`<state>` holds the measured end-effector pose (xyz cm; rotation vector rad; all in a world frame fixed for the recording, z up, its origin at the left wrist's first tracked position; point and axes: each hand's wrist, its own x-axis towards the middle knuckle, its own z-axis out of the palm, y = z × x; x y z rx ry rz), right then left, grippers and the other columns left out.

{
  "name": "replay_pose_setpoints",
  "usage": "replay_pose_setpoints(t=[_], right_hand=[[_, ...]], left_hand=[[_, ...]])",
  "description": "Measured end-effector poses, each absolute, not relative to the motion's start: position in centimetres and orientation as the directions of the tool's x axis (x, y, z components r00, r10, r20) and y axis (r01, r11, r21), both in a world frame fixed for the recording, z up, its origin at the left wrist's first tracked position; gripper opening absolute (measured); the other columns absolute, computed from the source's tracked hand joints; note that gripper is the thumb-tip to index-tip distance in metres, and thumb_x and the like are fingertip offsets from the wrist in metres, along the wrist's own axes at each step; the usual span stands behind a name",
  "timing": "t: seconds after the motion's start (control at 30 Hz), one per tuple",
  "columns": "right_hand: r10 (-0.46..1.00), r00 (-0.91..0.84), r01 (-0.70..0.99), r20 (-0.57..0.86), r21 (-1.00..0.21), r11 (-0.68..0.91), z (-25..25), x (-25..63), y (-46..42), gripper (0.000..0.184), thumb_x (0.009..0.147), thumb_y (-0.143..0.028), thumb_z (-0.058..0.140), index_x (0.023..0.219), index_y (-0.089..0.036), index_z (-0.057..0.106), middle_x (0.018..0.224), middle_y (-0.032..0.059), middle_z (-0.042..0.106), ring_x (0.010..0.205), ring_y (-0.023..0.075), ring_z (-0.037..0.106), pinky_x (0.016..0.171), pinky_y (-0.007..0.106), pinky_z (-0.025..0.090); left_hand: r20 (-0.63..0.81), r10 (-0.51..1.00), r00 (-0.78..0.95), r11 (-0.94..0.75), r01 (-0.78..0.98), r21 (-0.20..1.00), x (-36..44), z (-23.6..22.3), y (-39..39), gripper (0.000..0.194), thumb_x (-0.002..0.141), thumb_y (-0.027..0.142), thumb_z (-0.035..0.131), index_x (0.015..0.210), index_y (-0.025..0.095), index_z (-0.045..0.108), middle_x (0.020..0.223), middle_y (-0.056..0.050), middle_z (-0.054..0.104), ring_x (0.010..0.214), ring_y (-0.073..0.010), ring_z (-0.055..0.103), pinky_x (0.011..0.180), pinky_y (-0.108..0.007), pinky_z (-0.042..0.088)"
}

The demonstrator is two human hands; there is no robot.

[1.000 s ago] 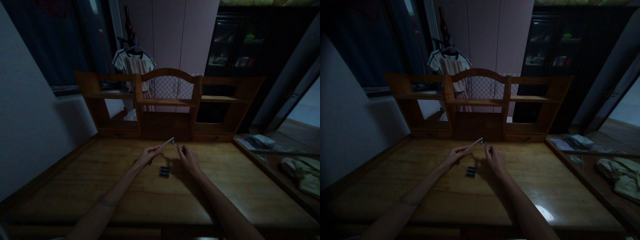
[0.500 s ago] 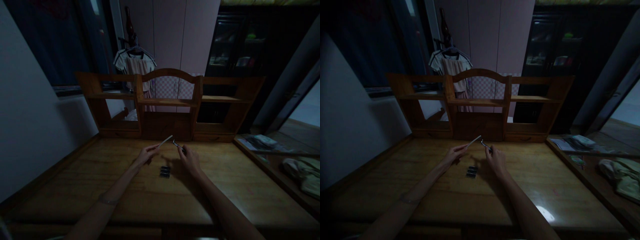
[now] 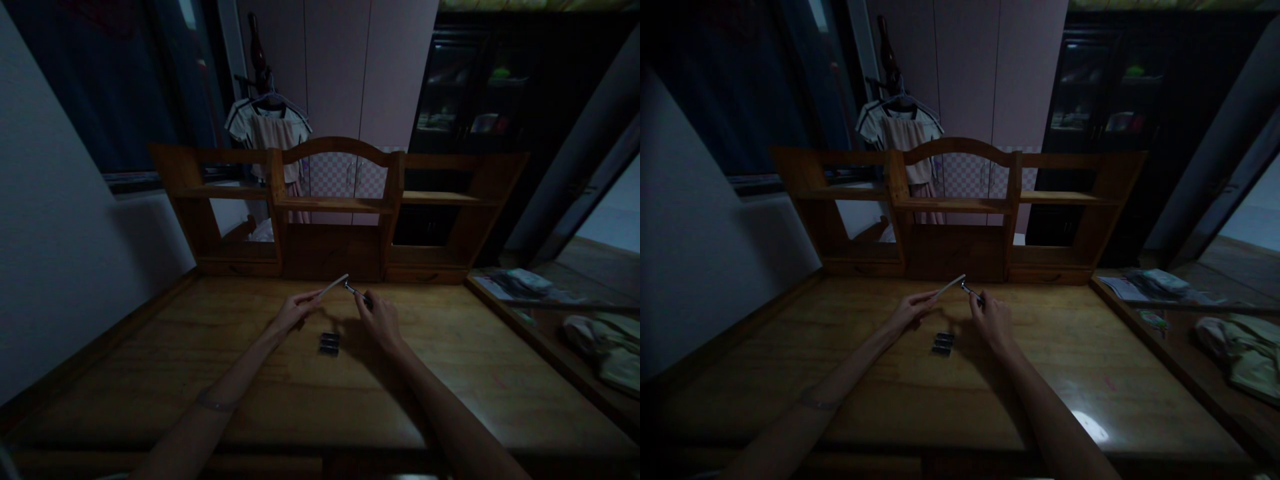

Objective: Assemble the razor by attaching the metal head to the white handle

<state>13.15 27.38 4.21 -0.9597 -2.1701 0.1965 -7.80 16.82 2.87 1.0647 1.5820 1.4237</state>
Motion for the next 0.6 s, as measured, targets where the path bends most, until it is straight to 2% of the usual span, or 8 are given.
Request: replay_pose_setpoints(t=[0.23, 0.4, 0.6], right_hand=[[0.701, -0.427, 0.591, 0.571, -0.410, 0.694, 4.35, 13.14, 27.36, 0.035, 0.095, -0.042, 0.038, 0.076, -0.019, 0.056, 0.065, 0.0031, 0.061, 0.061, 0.0164, 0.057, 0.053, 0.024, 0.025], [0.695, -0.420, 0.579, 0.584, -0.418, 0.700, 4.29, 13.13, 27.36, 0.035, 0.096, -0.043, 0.038, 0.076, -0.019, 0.056, 0.064, 0.0017, 0.061, 0.060, 0.0155, 0.057, 0.053, 0.024, 0.025], [0.699, -0.427, 0.586, 0.574, -0.413, 0.697, 4.40, 13.28, 27.36, 0.035, 0.095, -0.042, 0.040, 0.075, -0.019, 0.056, 0.064, 0.0022, 0.060, 0.060, 0.0158, 0.057, 0.053, 0.024, 0.025]], left_hand=[[-0.001, 0.926, -0.378, 0.037, 0.086, 0.996, -7.91, 2.83, 16.87, 0.067, 0.069, 0.053, 0.065, 0.125, 0.019, 0.054, 0.052, 0.003, 0.049, 0.035, -0.0039, 0.034, 0.037, -0.017, 0.019], [-0.004, 0.915, -0.403, 0.044, 0.088, 0.995, -7.77, 3.13, 16.80, 0.067, 0.069, 0.052, 0.065, 0.124, 0.016, 0.054, 0.063, -0.003, 0.059, 0.036, -0.0040, 0.037, 0.037, -0.017, 0.021], [-0.011, 0.929, -0.370, 0.040, 0.071, 0.997, -7.84, 3.02, 16.80, 0.069, 0.068, 0.053, 0.066, 0.125, 0.016, 0.054, 0.052, 0.003, 0.048, 0.036, -0.0040, 0.036, 0.037, -0.017, 0.020]])
